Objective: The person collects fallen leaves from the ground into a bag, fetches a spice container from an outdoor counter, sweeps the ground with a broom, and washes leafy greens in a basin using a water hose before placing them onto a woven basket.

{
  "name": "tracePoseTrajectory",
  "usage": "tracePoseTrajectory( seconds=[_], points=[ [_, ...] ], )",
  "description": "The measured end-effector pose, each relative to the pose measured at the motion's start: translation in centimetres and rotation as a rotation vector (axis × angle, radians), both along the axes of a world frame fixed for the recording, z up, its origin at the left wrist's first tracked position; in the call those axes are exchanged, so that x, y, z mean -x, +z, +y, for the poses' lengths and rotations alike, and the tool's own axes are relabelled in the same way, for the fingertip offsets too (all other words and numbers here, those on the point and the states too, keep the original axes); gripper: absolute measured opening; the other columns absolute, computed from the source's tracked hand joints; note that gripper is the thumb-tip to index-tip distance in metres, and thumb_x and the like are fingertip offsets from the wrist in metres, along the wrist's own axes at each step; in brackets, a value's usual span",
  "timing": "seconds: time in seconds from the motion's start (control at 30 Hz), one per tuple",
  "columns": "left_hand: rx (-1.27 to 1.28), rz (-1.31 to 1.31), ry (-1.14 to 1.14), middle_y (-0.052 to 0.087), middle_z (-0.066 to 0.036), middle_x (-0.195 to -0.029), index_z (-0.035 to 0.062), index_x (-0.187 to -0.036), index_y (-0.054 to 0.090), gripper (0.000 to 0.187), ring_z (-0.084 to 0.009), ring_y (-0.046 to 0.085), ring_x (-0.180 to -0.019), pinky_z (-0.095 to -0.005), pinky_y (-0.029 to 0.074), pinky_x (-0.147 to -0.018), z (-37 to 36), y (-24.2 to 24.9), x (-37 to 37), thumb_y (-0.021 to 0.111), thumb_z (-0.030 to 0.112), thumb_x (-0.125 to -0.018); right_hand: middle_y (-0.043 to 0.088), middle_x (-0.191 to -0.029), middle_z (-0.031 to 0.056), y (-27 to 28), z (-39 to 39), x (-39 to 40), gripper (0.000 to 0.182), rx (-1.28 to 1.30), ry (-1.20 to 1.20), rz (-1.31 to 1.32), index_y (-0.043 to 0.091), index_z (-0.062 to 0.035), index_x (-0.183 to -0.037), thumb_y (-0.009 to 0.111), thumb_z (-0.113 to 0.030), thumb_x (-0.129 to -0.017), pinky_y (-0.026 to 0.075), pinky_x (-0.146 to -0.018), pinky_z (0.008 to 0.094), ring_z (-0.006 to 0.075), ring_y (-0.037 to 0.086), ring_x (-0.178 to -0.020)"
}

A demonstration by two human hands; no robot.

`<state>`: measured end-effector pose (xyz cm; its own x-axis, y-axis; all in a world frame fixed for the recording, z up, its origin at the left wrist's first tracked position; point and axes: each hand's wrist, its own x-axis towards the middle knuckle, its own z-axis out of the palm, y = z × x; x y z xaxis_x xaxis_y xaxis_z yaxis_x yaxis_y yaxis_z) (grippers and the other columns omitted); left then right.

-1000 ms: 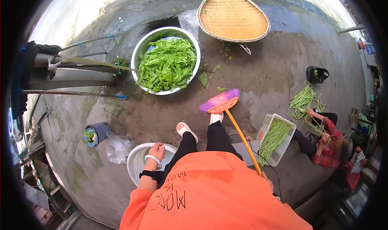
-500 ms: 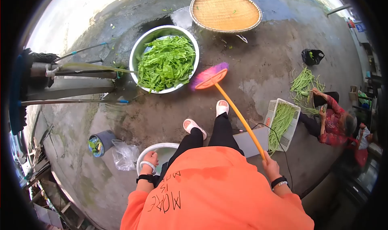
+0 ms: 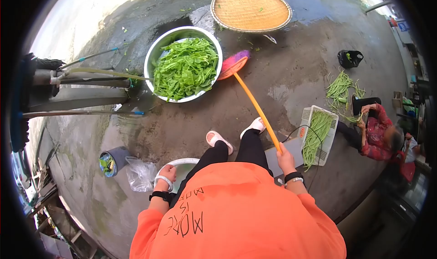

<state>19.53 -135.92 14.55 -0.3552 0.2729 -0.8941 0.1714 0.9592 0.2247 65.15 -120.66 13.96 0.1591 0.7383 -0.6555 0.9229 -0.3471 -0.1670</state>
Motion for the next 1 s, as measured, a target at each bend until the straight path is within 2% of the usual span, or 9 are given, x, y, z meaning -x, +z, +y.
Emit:
tracePoseTrajectory(
  seconds=[0.17, 0.3, 0.43, 0.5, 0.53, 0.73, 0.8, 0.9, 1.0],
  points=[
    [-0.079, 0.112, 0.012, 0.057, -0.009, -0.064, 0.0013, -0.097, 0.053, 0.027, -0.0158, 0.054, -0.047, -0.0282, 0.043, -0.044, 2.7, 0.0, -0.2, 0.046, 0.021, -0.080, 0.060, -0.092, 0.0176, 4.2, -0.6, -6.5, 0.045, 0.013, -0.050, -0.102, 0.042, -0.0246, -0.123, 0.050, -0.028, -0.080, 0.044, -0.074, 0.0433, 0.0345, 0.056, -0.086],
    [-0.035, 0.085, 0.100, 0.057, -0.009, -0.064, 0.0015, -0.097, 0.053, 0.027, -0.0160, 0.054, -0.048, -0.0284, 0.044, -0.045, 4.3, 0.7, -1.9, 0.047, 0.021, -0.080, 0.059, -0.093, 0.0190, 3.8, 1.4, -14.4, 0.050, 0.028, -0.002, -0.122, 0.041, -0.0214, -0.124, 0.054, -0.023, -0.076, 0.044, -0.078, 0.0418, 0.0345, 0.056, -0.089],
    [0.065, 0.111, 0.132, 0.057, -0.009, -0.064, 0.0012, -0.096, 0.054, 0.026, -0.0159, 0.054, -0.049, -0.0283, 0.044, -0.045, 5.5, 0.3, -4.4, 0.047, 0.020, -0.080, 0.059, -0.092, 0.0200, 5.8, 14.6, -17.2, 0.052, 0.093, 0.179, -0.163, 0.042, -0.0198, -0.123, 0.054, -0.019, -0.073, 0.044, -0.078, 0.0419, 0.0351, 0.056, -0.088],
    [0.093, 0.108, 0.139, 0.057, -0.009, -0.064, 0.0013, -0.096, 0.055, 0.026, -0.0160, 0.054, -0.049, -0.0284, 0.044, -0.045, 7.8, 0.9, -6.2, 0.047, 0.020, -0.080, 0.057, -0.100, 0.0191, 4.4, 22.7, -18.1, 0.056, 0.087, 0.312, -0.097, 0.040, -0.0160, -0.125, 0.056, -0.015, -0.072, 0.045, -0.078, 0.0382, 0.0333, 0.056, -0.091],
    [0.118, 0.096, 0.130, 0.057, -0.009, -0.064, 0.0013, -0.095, 0.055, 0.026, -0.0162, 0.054, -0.049, -0.0284, 0.045, -0.045, 9.0, 1.3, -7.1, 0.047, 0.021, -0.080, 0.060, -0.090, 0.0191, 3.5, 26.9, -17.5, 0.055, 0.093, 0.409, -0.095, 0.037, -0.0193, -0.126, 0.053, -0.014, -0.073, 0.045, -0.076, 0.0423, 0.0345, 0.057, -0.086],
    [-0.043, 0.125, 0.187, 0.059, -0.009, -0.069, 0.0045, -0.100, 0.056, 0.028, -0.0167, 0.058, -0.058, -0.0305, 0.048, -0.053, 17.2, 2.2, -13.3, 0.050, 0.022, -0.078, 0.061, -0.079, 0.0167, 0.8, 47.9, -6.8, 0.047, -0.121, 0.962, -0.160, 0.037, -0.0156, -0.120, 0.048, -0.007, -0.075, 0.047, -0.064, 0.0432, 0.0332, 0.059, -0.075],
    [-0.108, 0.196, -0.099, 0.059, -0.010, -0.069, 0.0056, -0.100, 0.056, 0.029, -0.0163, 0.058, -0.057, -0.0300, 0.048, -0.054, 19.2, 2.9, -14.6, 0.052, 0.022, -0.077, 0.061, -0.077, 0.0160, 3.1, 51.6, -5.8, 0.047, -0.136, 1.003, -0.181, 0.039, -0.0174, -0.120, 0.049, -0.007, -0.075, 0.047, -0.062, 0.0434, 0.0324, 0.059, -0.072],
    [-0.102, 0.156, 0.061, 0.059, -0.009, -0.066, 0.0060, -0.099, 0.056, 0.028, -0.0160, 0.057, -0.054, -0.0293, 0.047, -0.054, 20.7, 3.2, -15.9, 0.052, 0.021, -0.076, 0.060, -0.071, 0.0149, 2.5, 50.6, -10.3, 0.053, -0.201, 0.989, -0.155, 0.039, -0.0235, -0.123, 0.052, -0.010, -0.074, 0.047, -0.060, 0.0430, 0.0326, 0.059, -0.067],
    [-0.083, 0.114, 0.183, 0.058, -0.008, -0.064, 0.0053, -0.099, 0.056, 0.027, -0.0150, 0.055, -0.051, -0.0285, 0.047, -0.051, 21.7, 3.5, -16.6, 0.051, 0.020, -0.076, 0.061, -0.078, 0.0157, 4.0, 45.9, -16.2, 0.064, -0.030, 0.827, -0.153, 0.036, -0.0262, -0.128, 0.060, -0.015, -0.070, 0.047, -0.067, 0.0422, 0.0333, 0.059, -0.073]
  ],
)
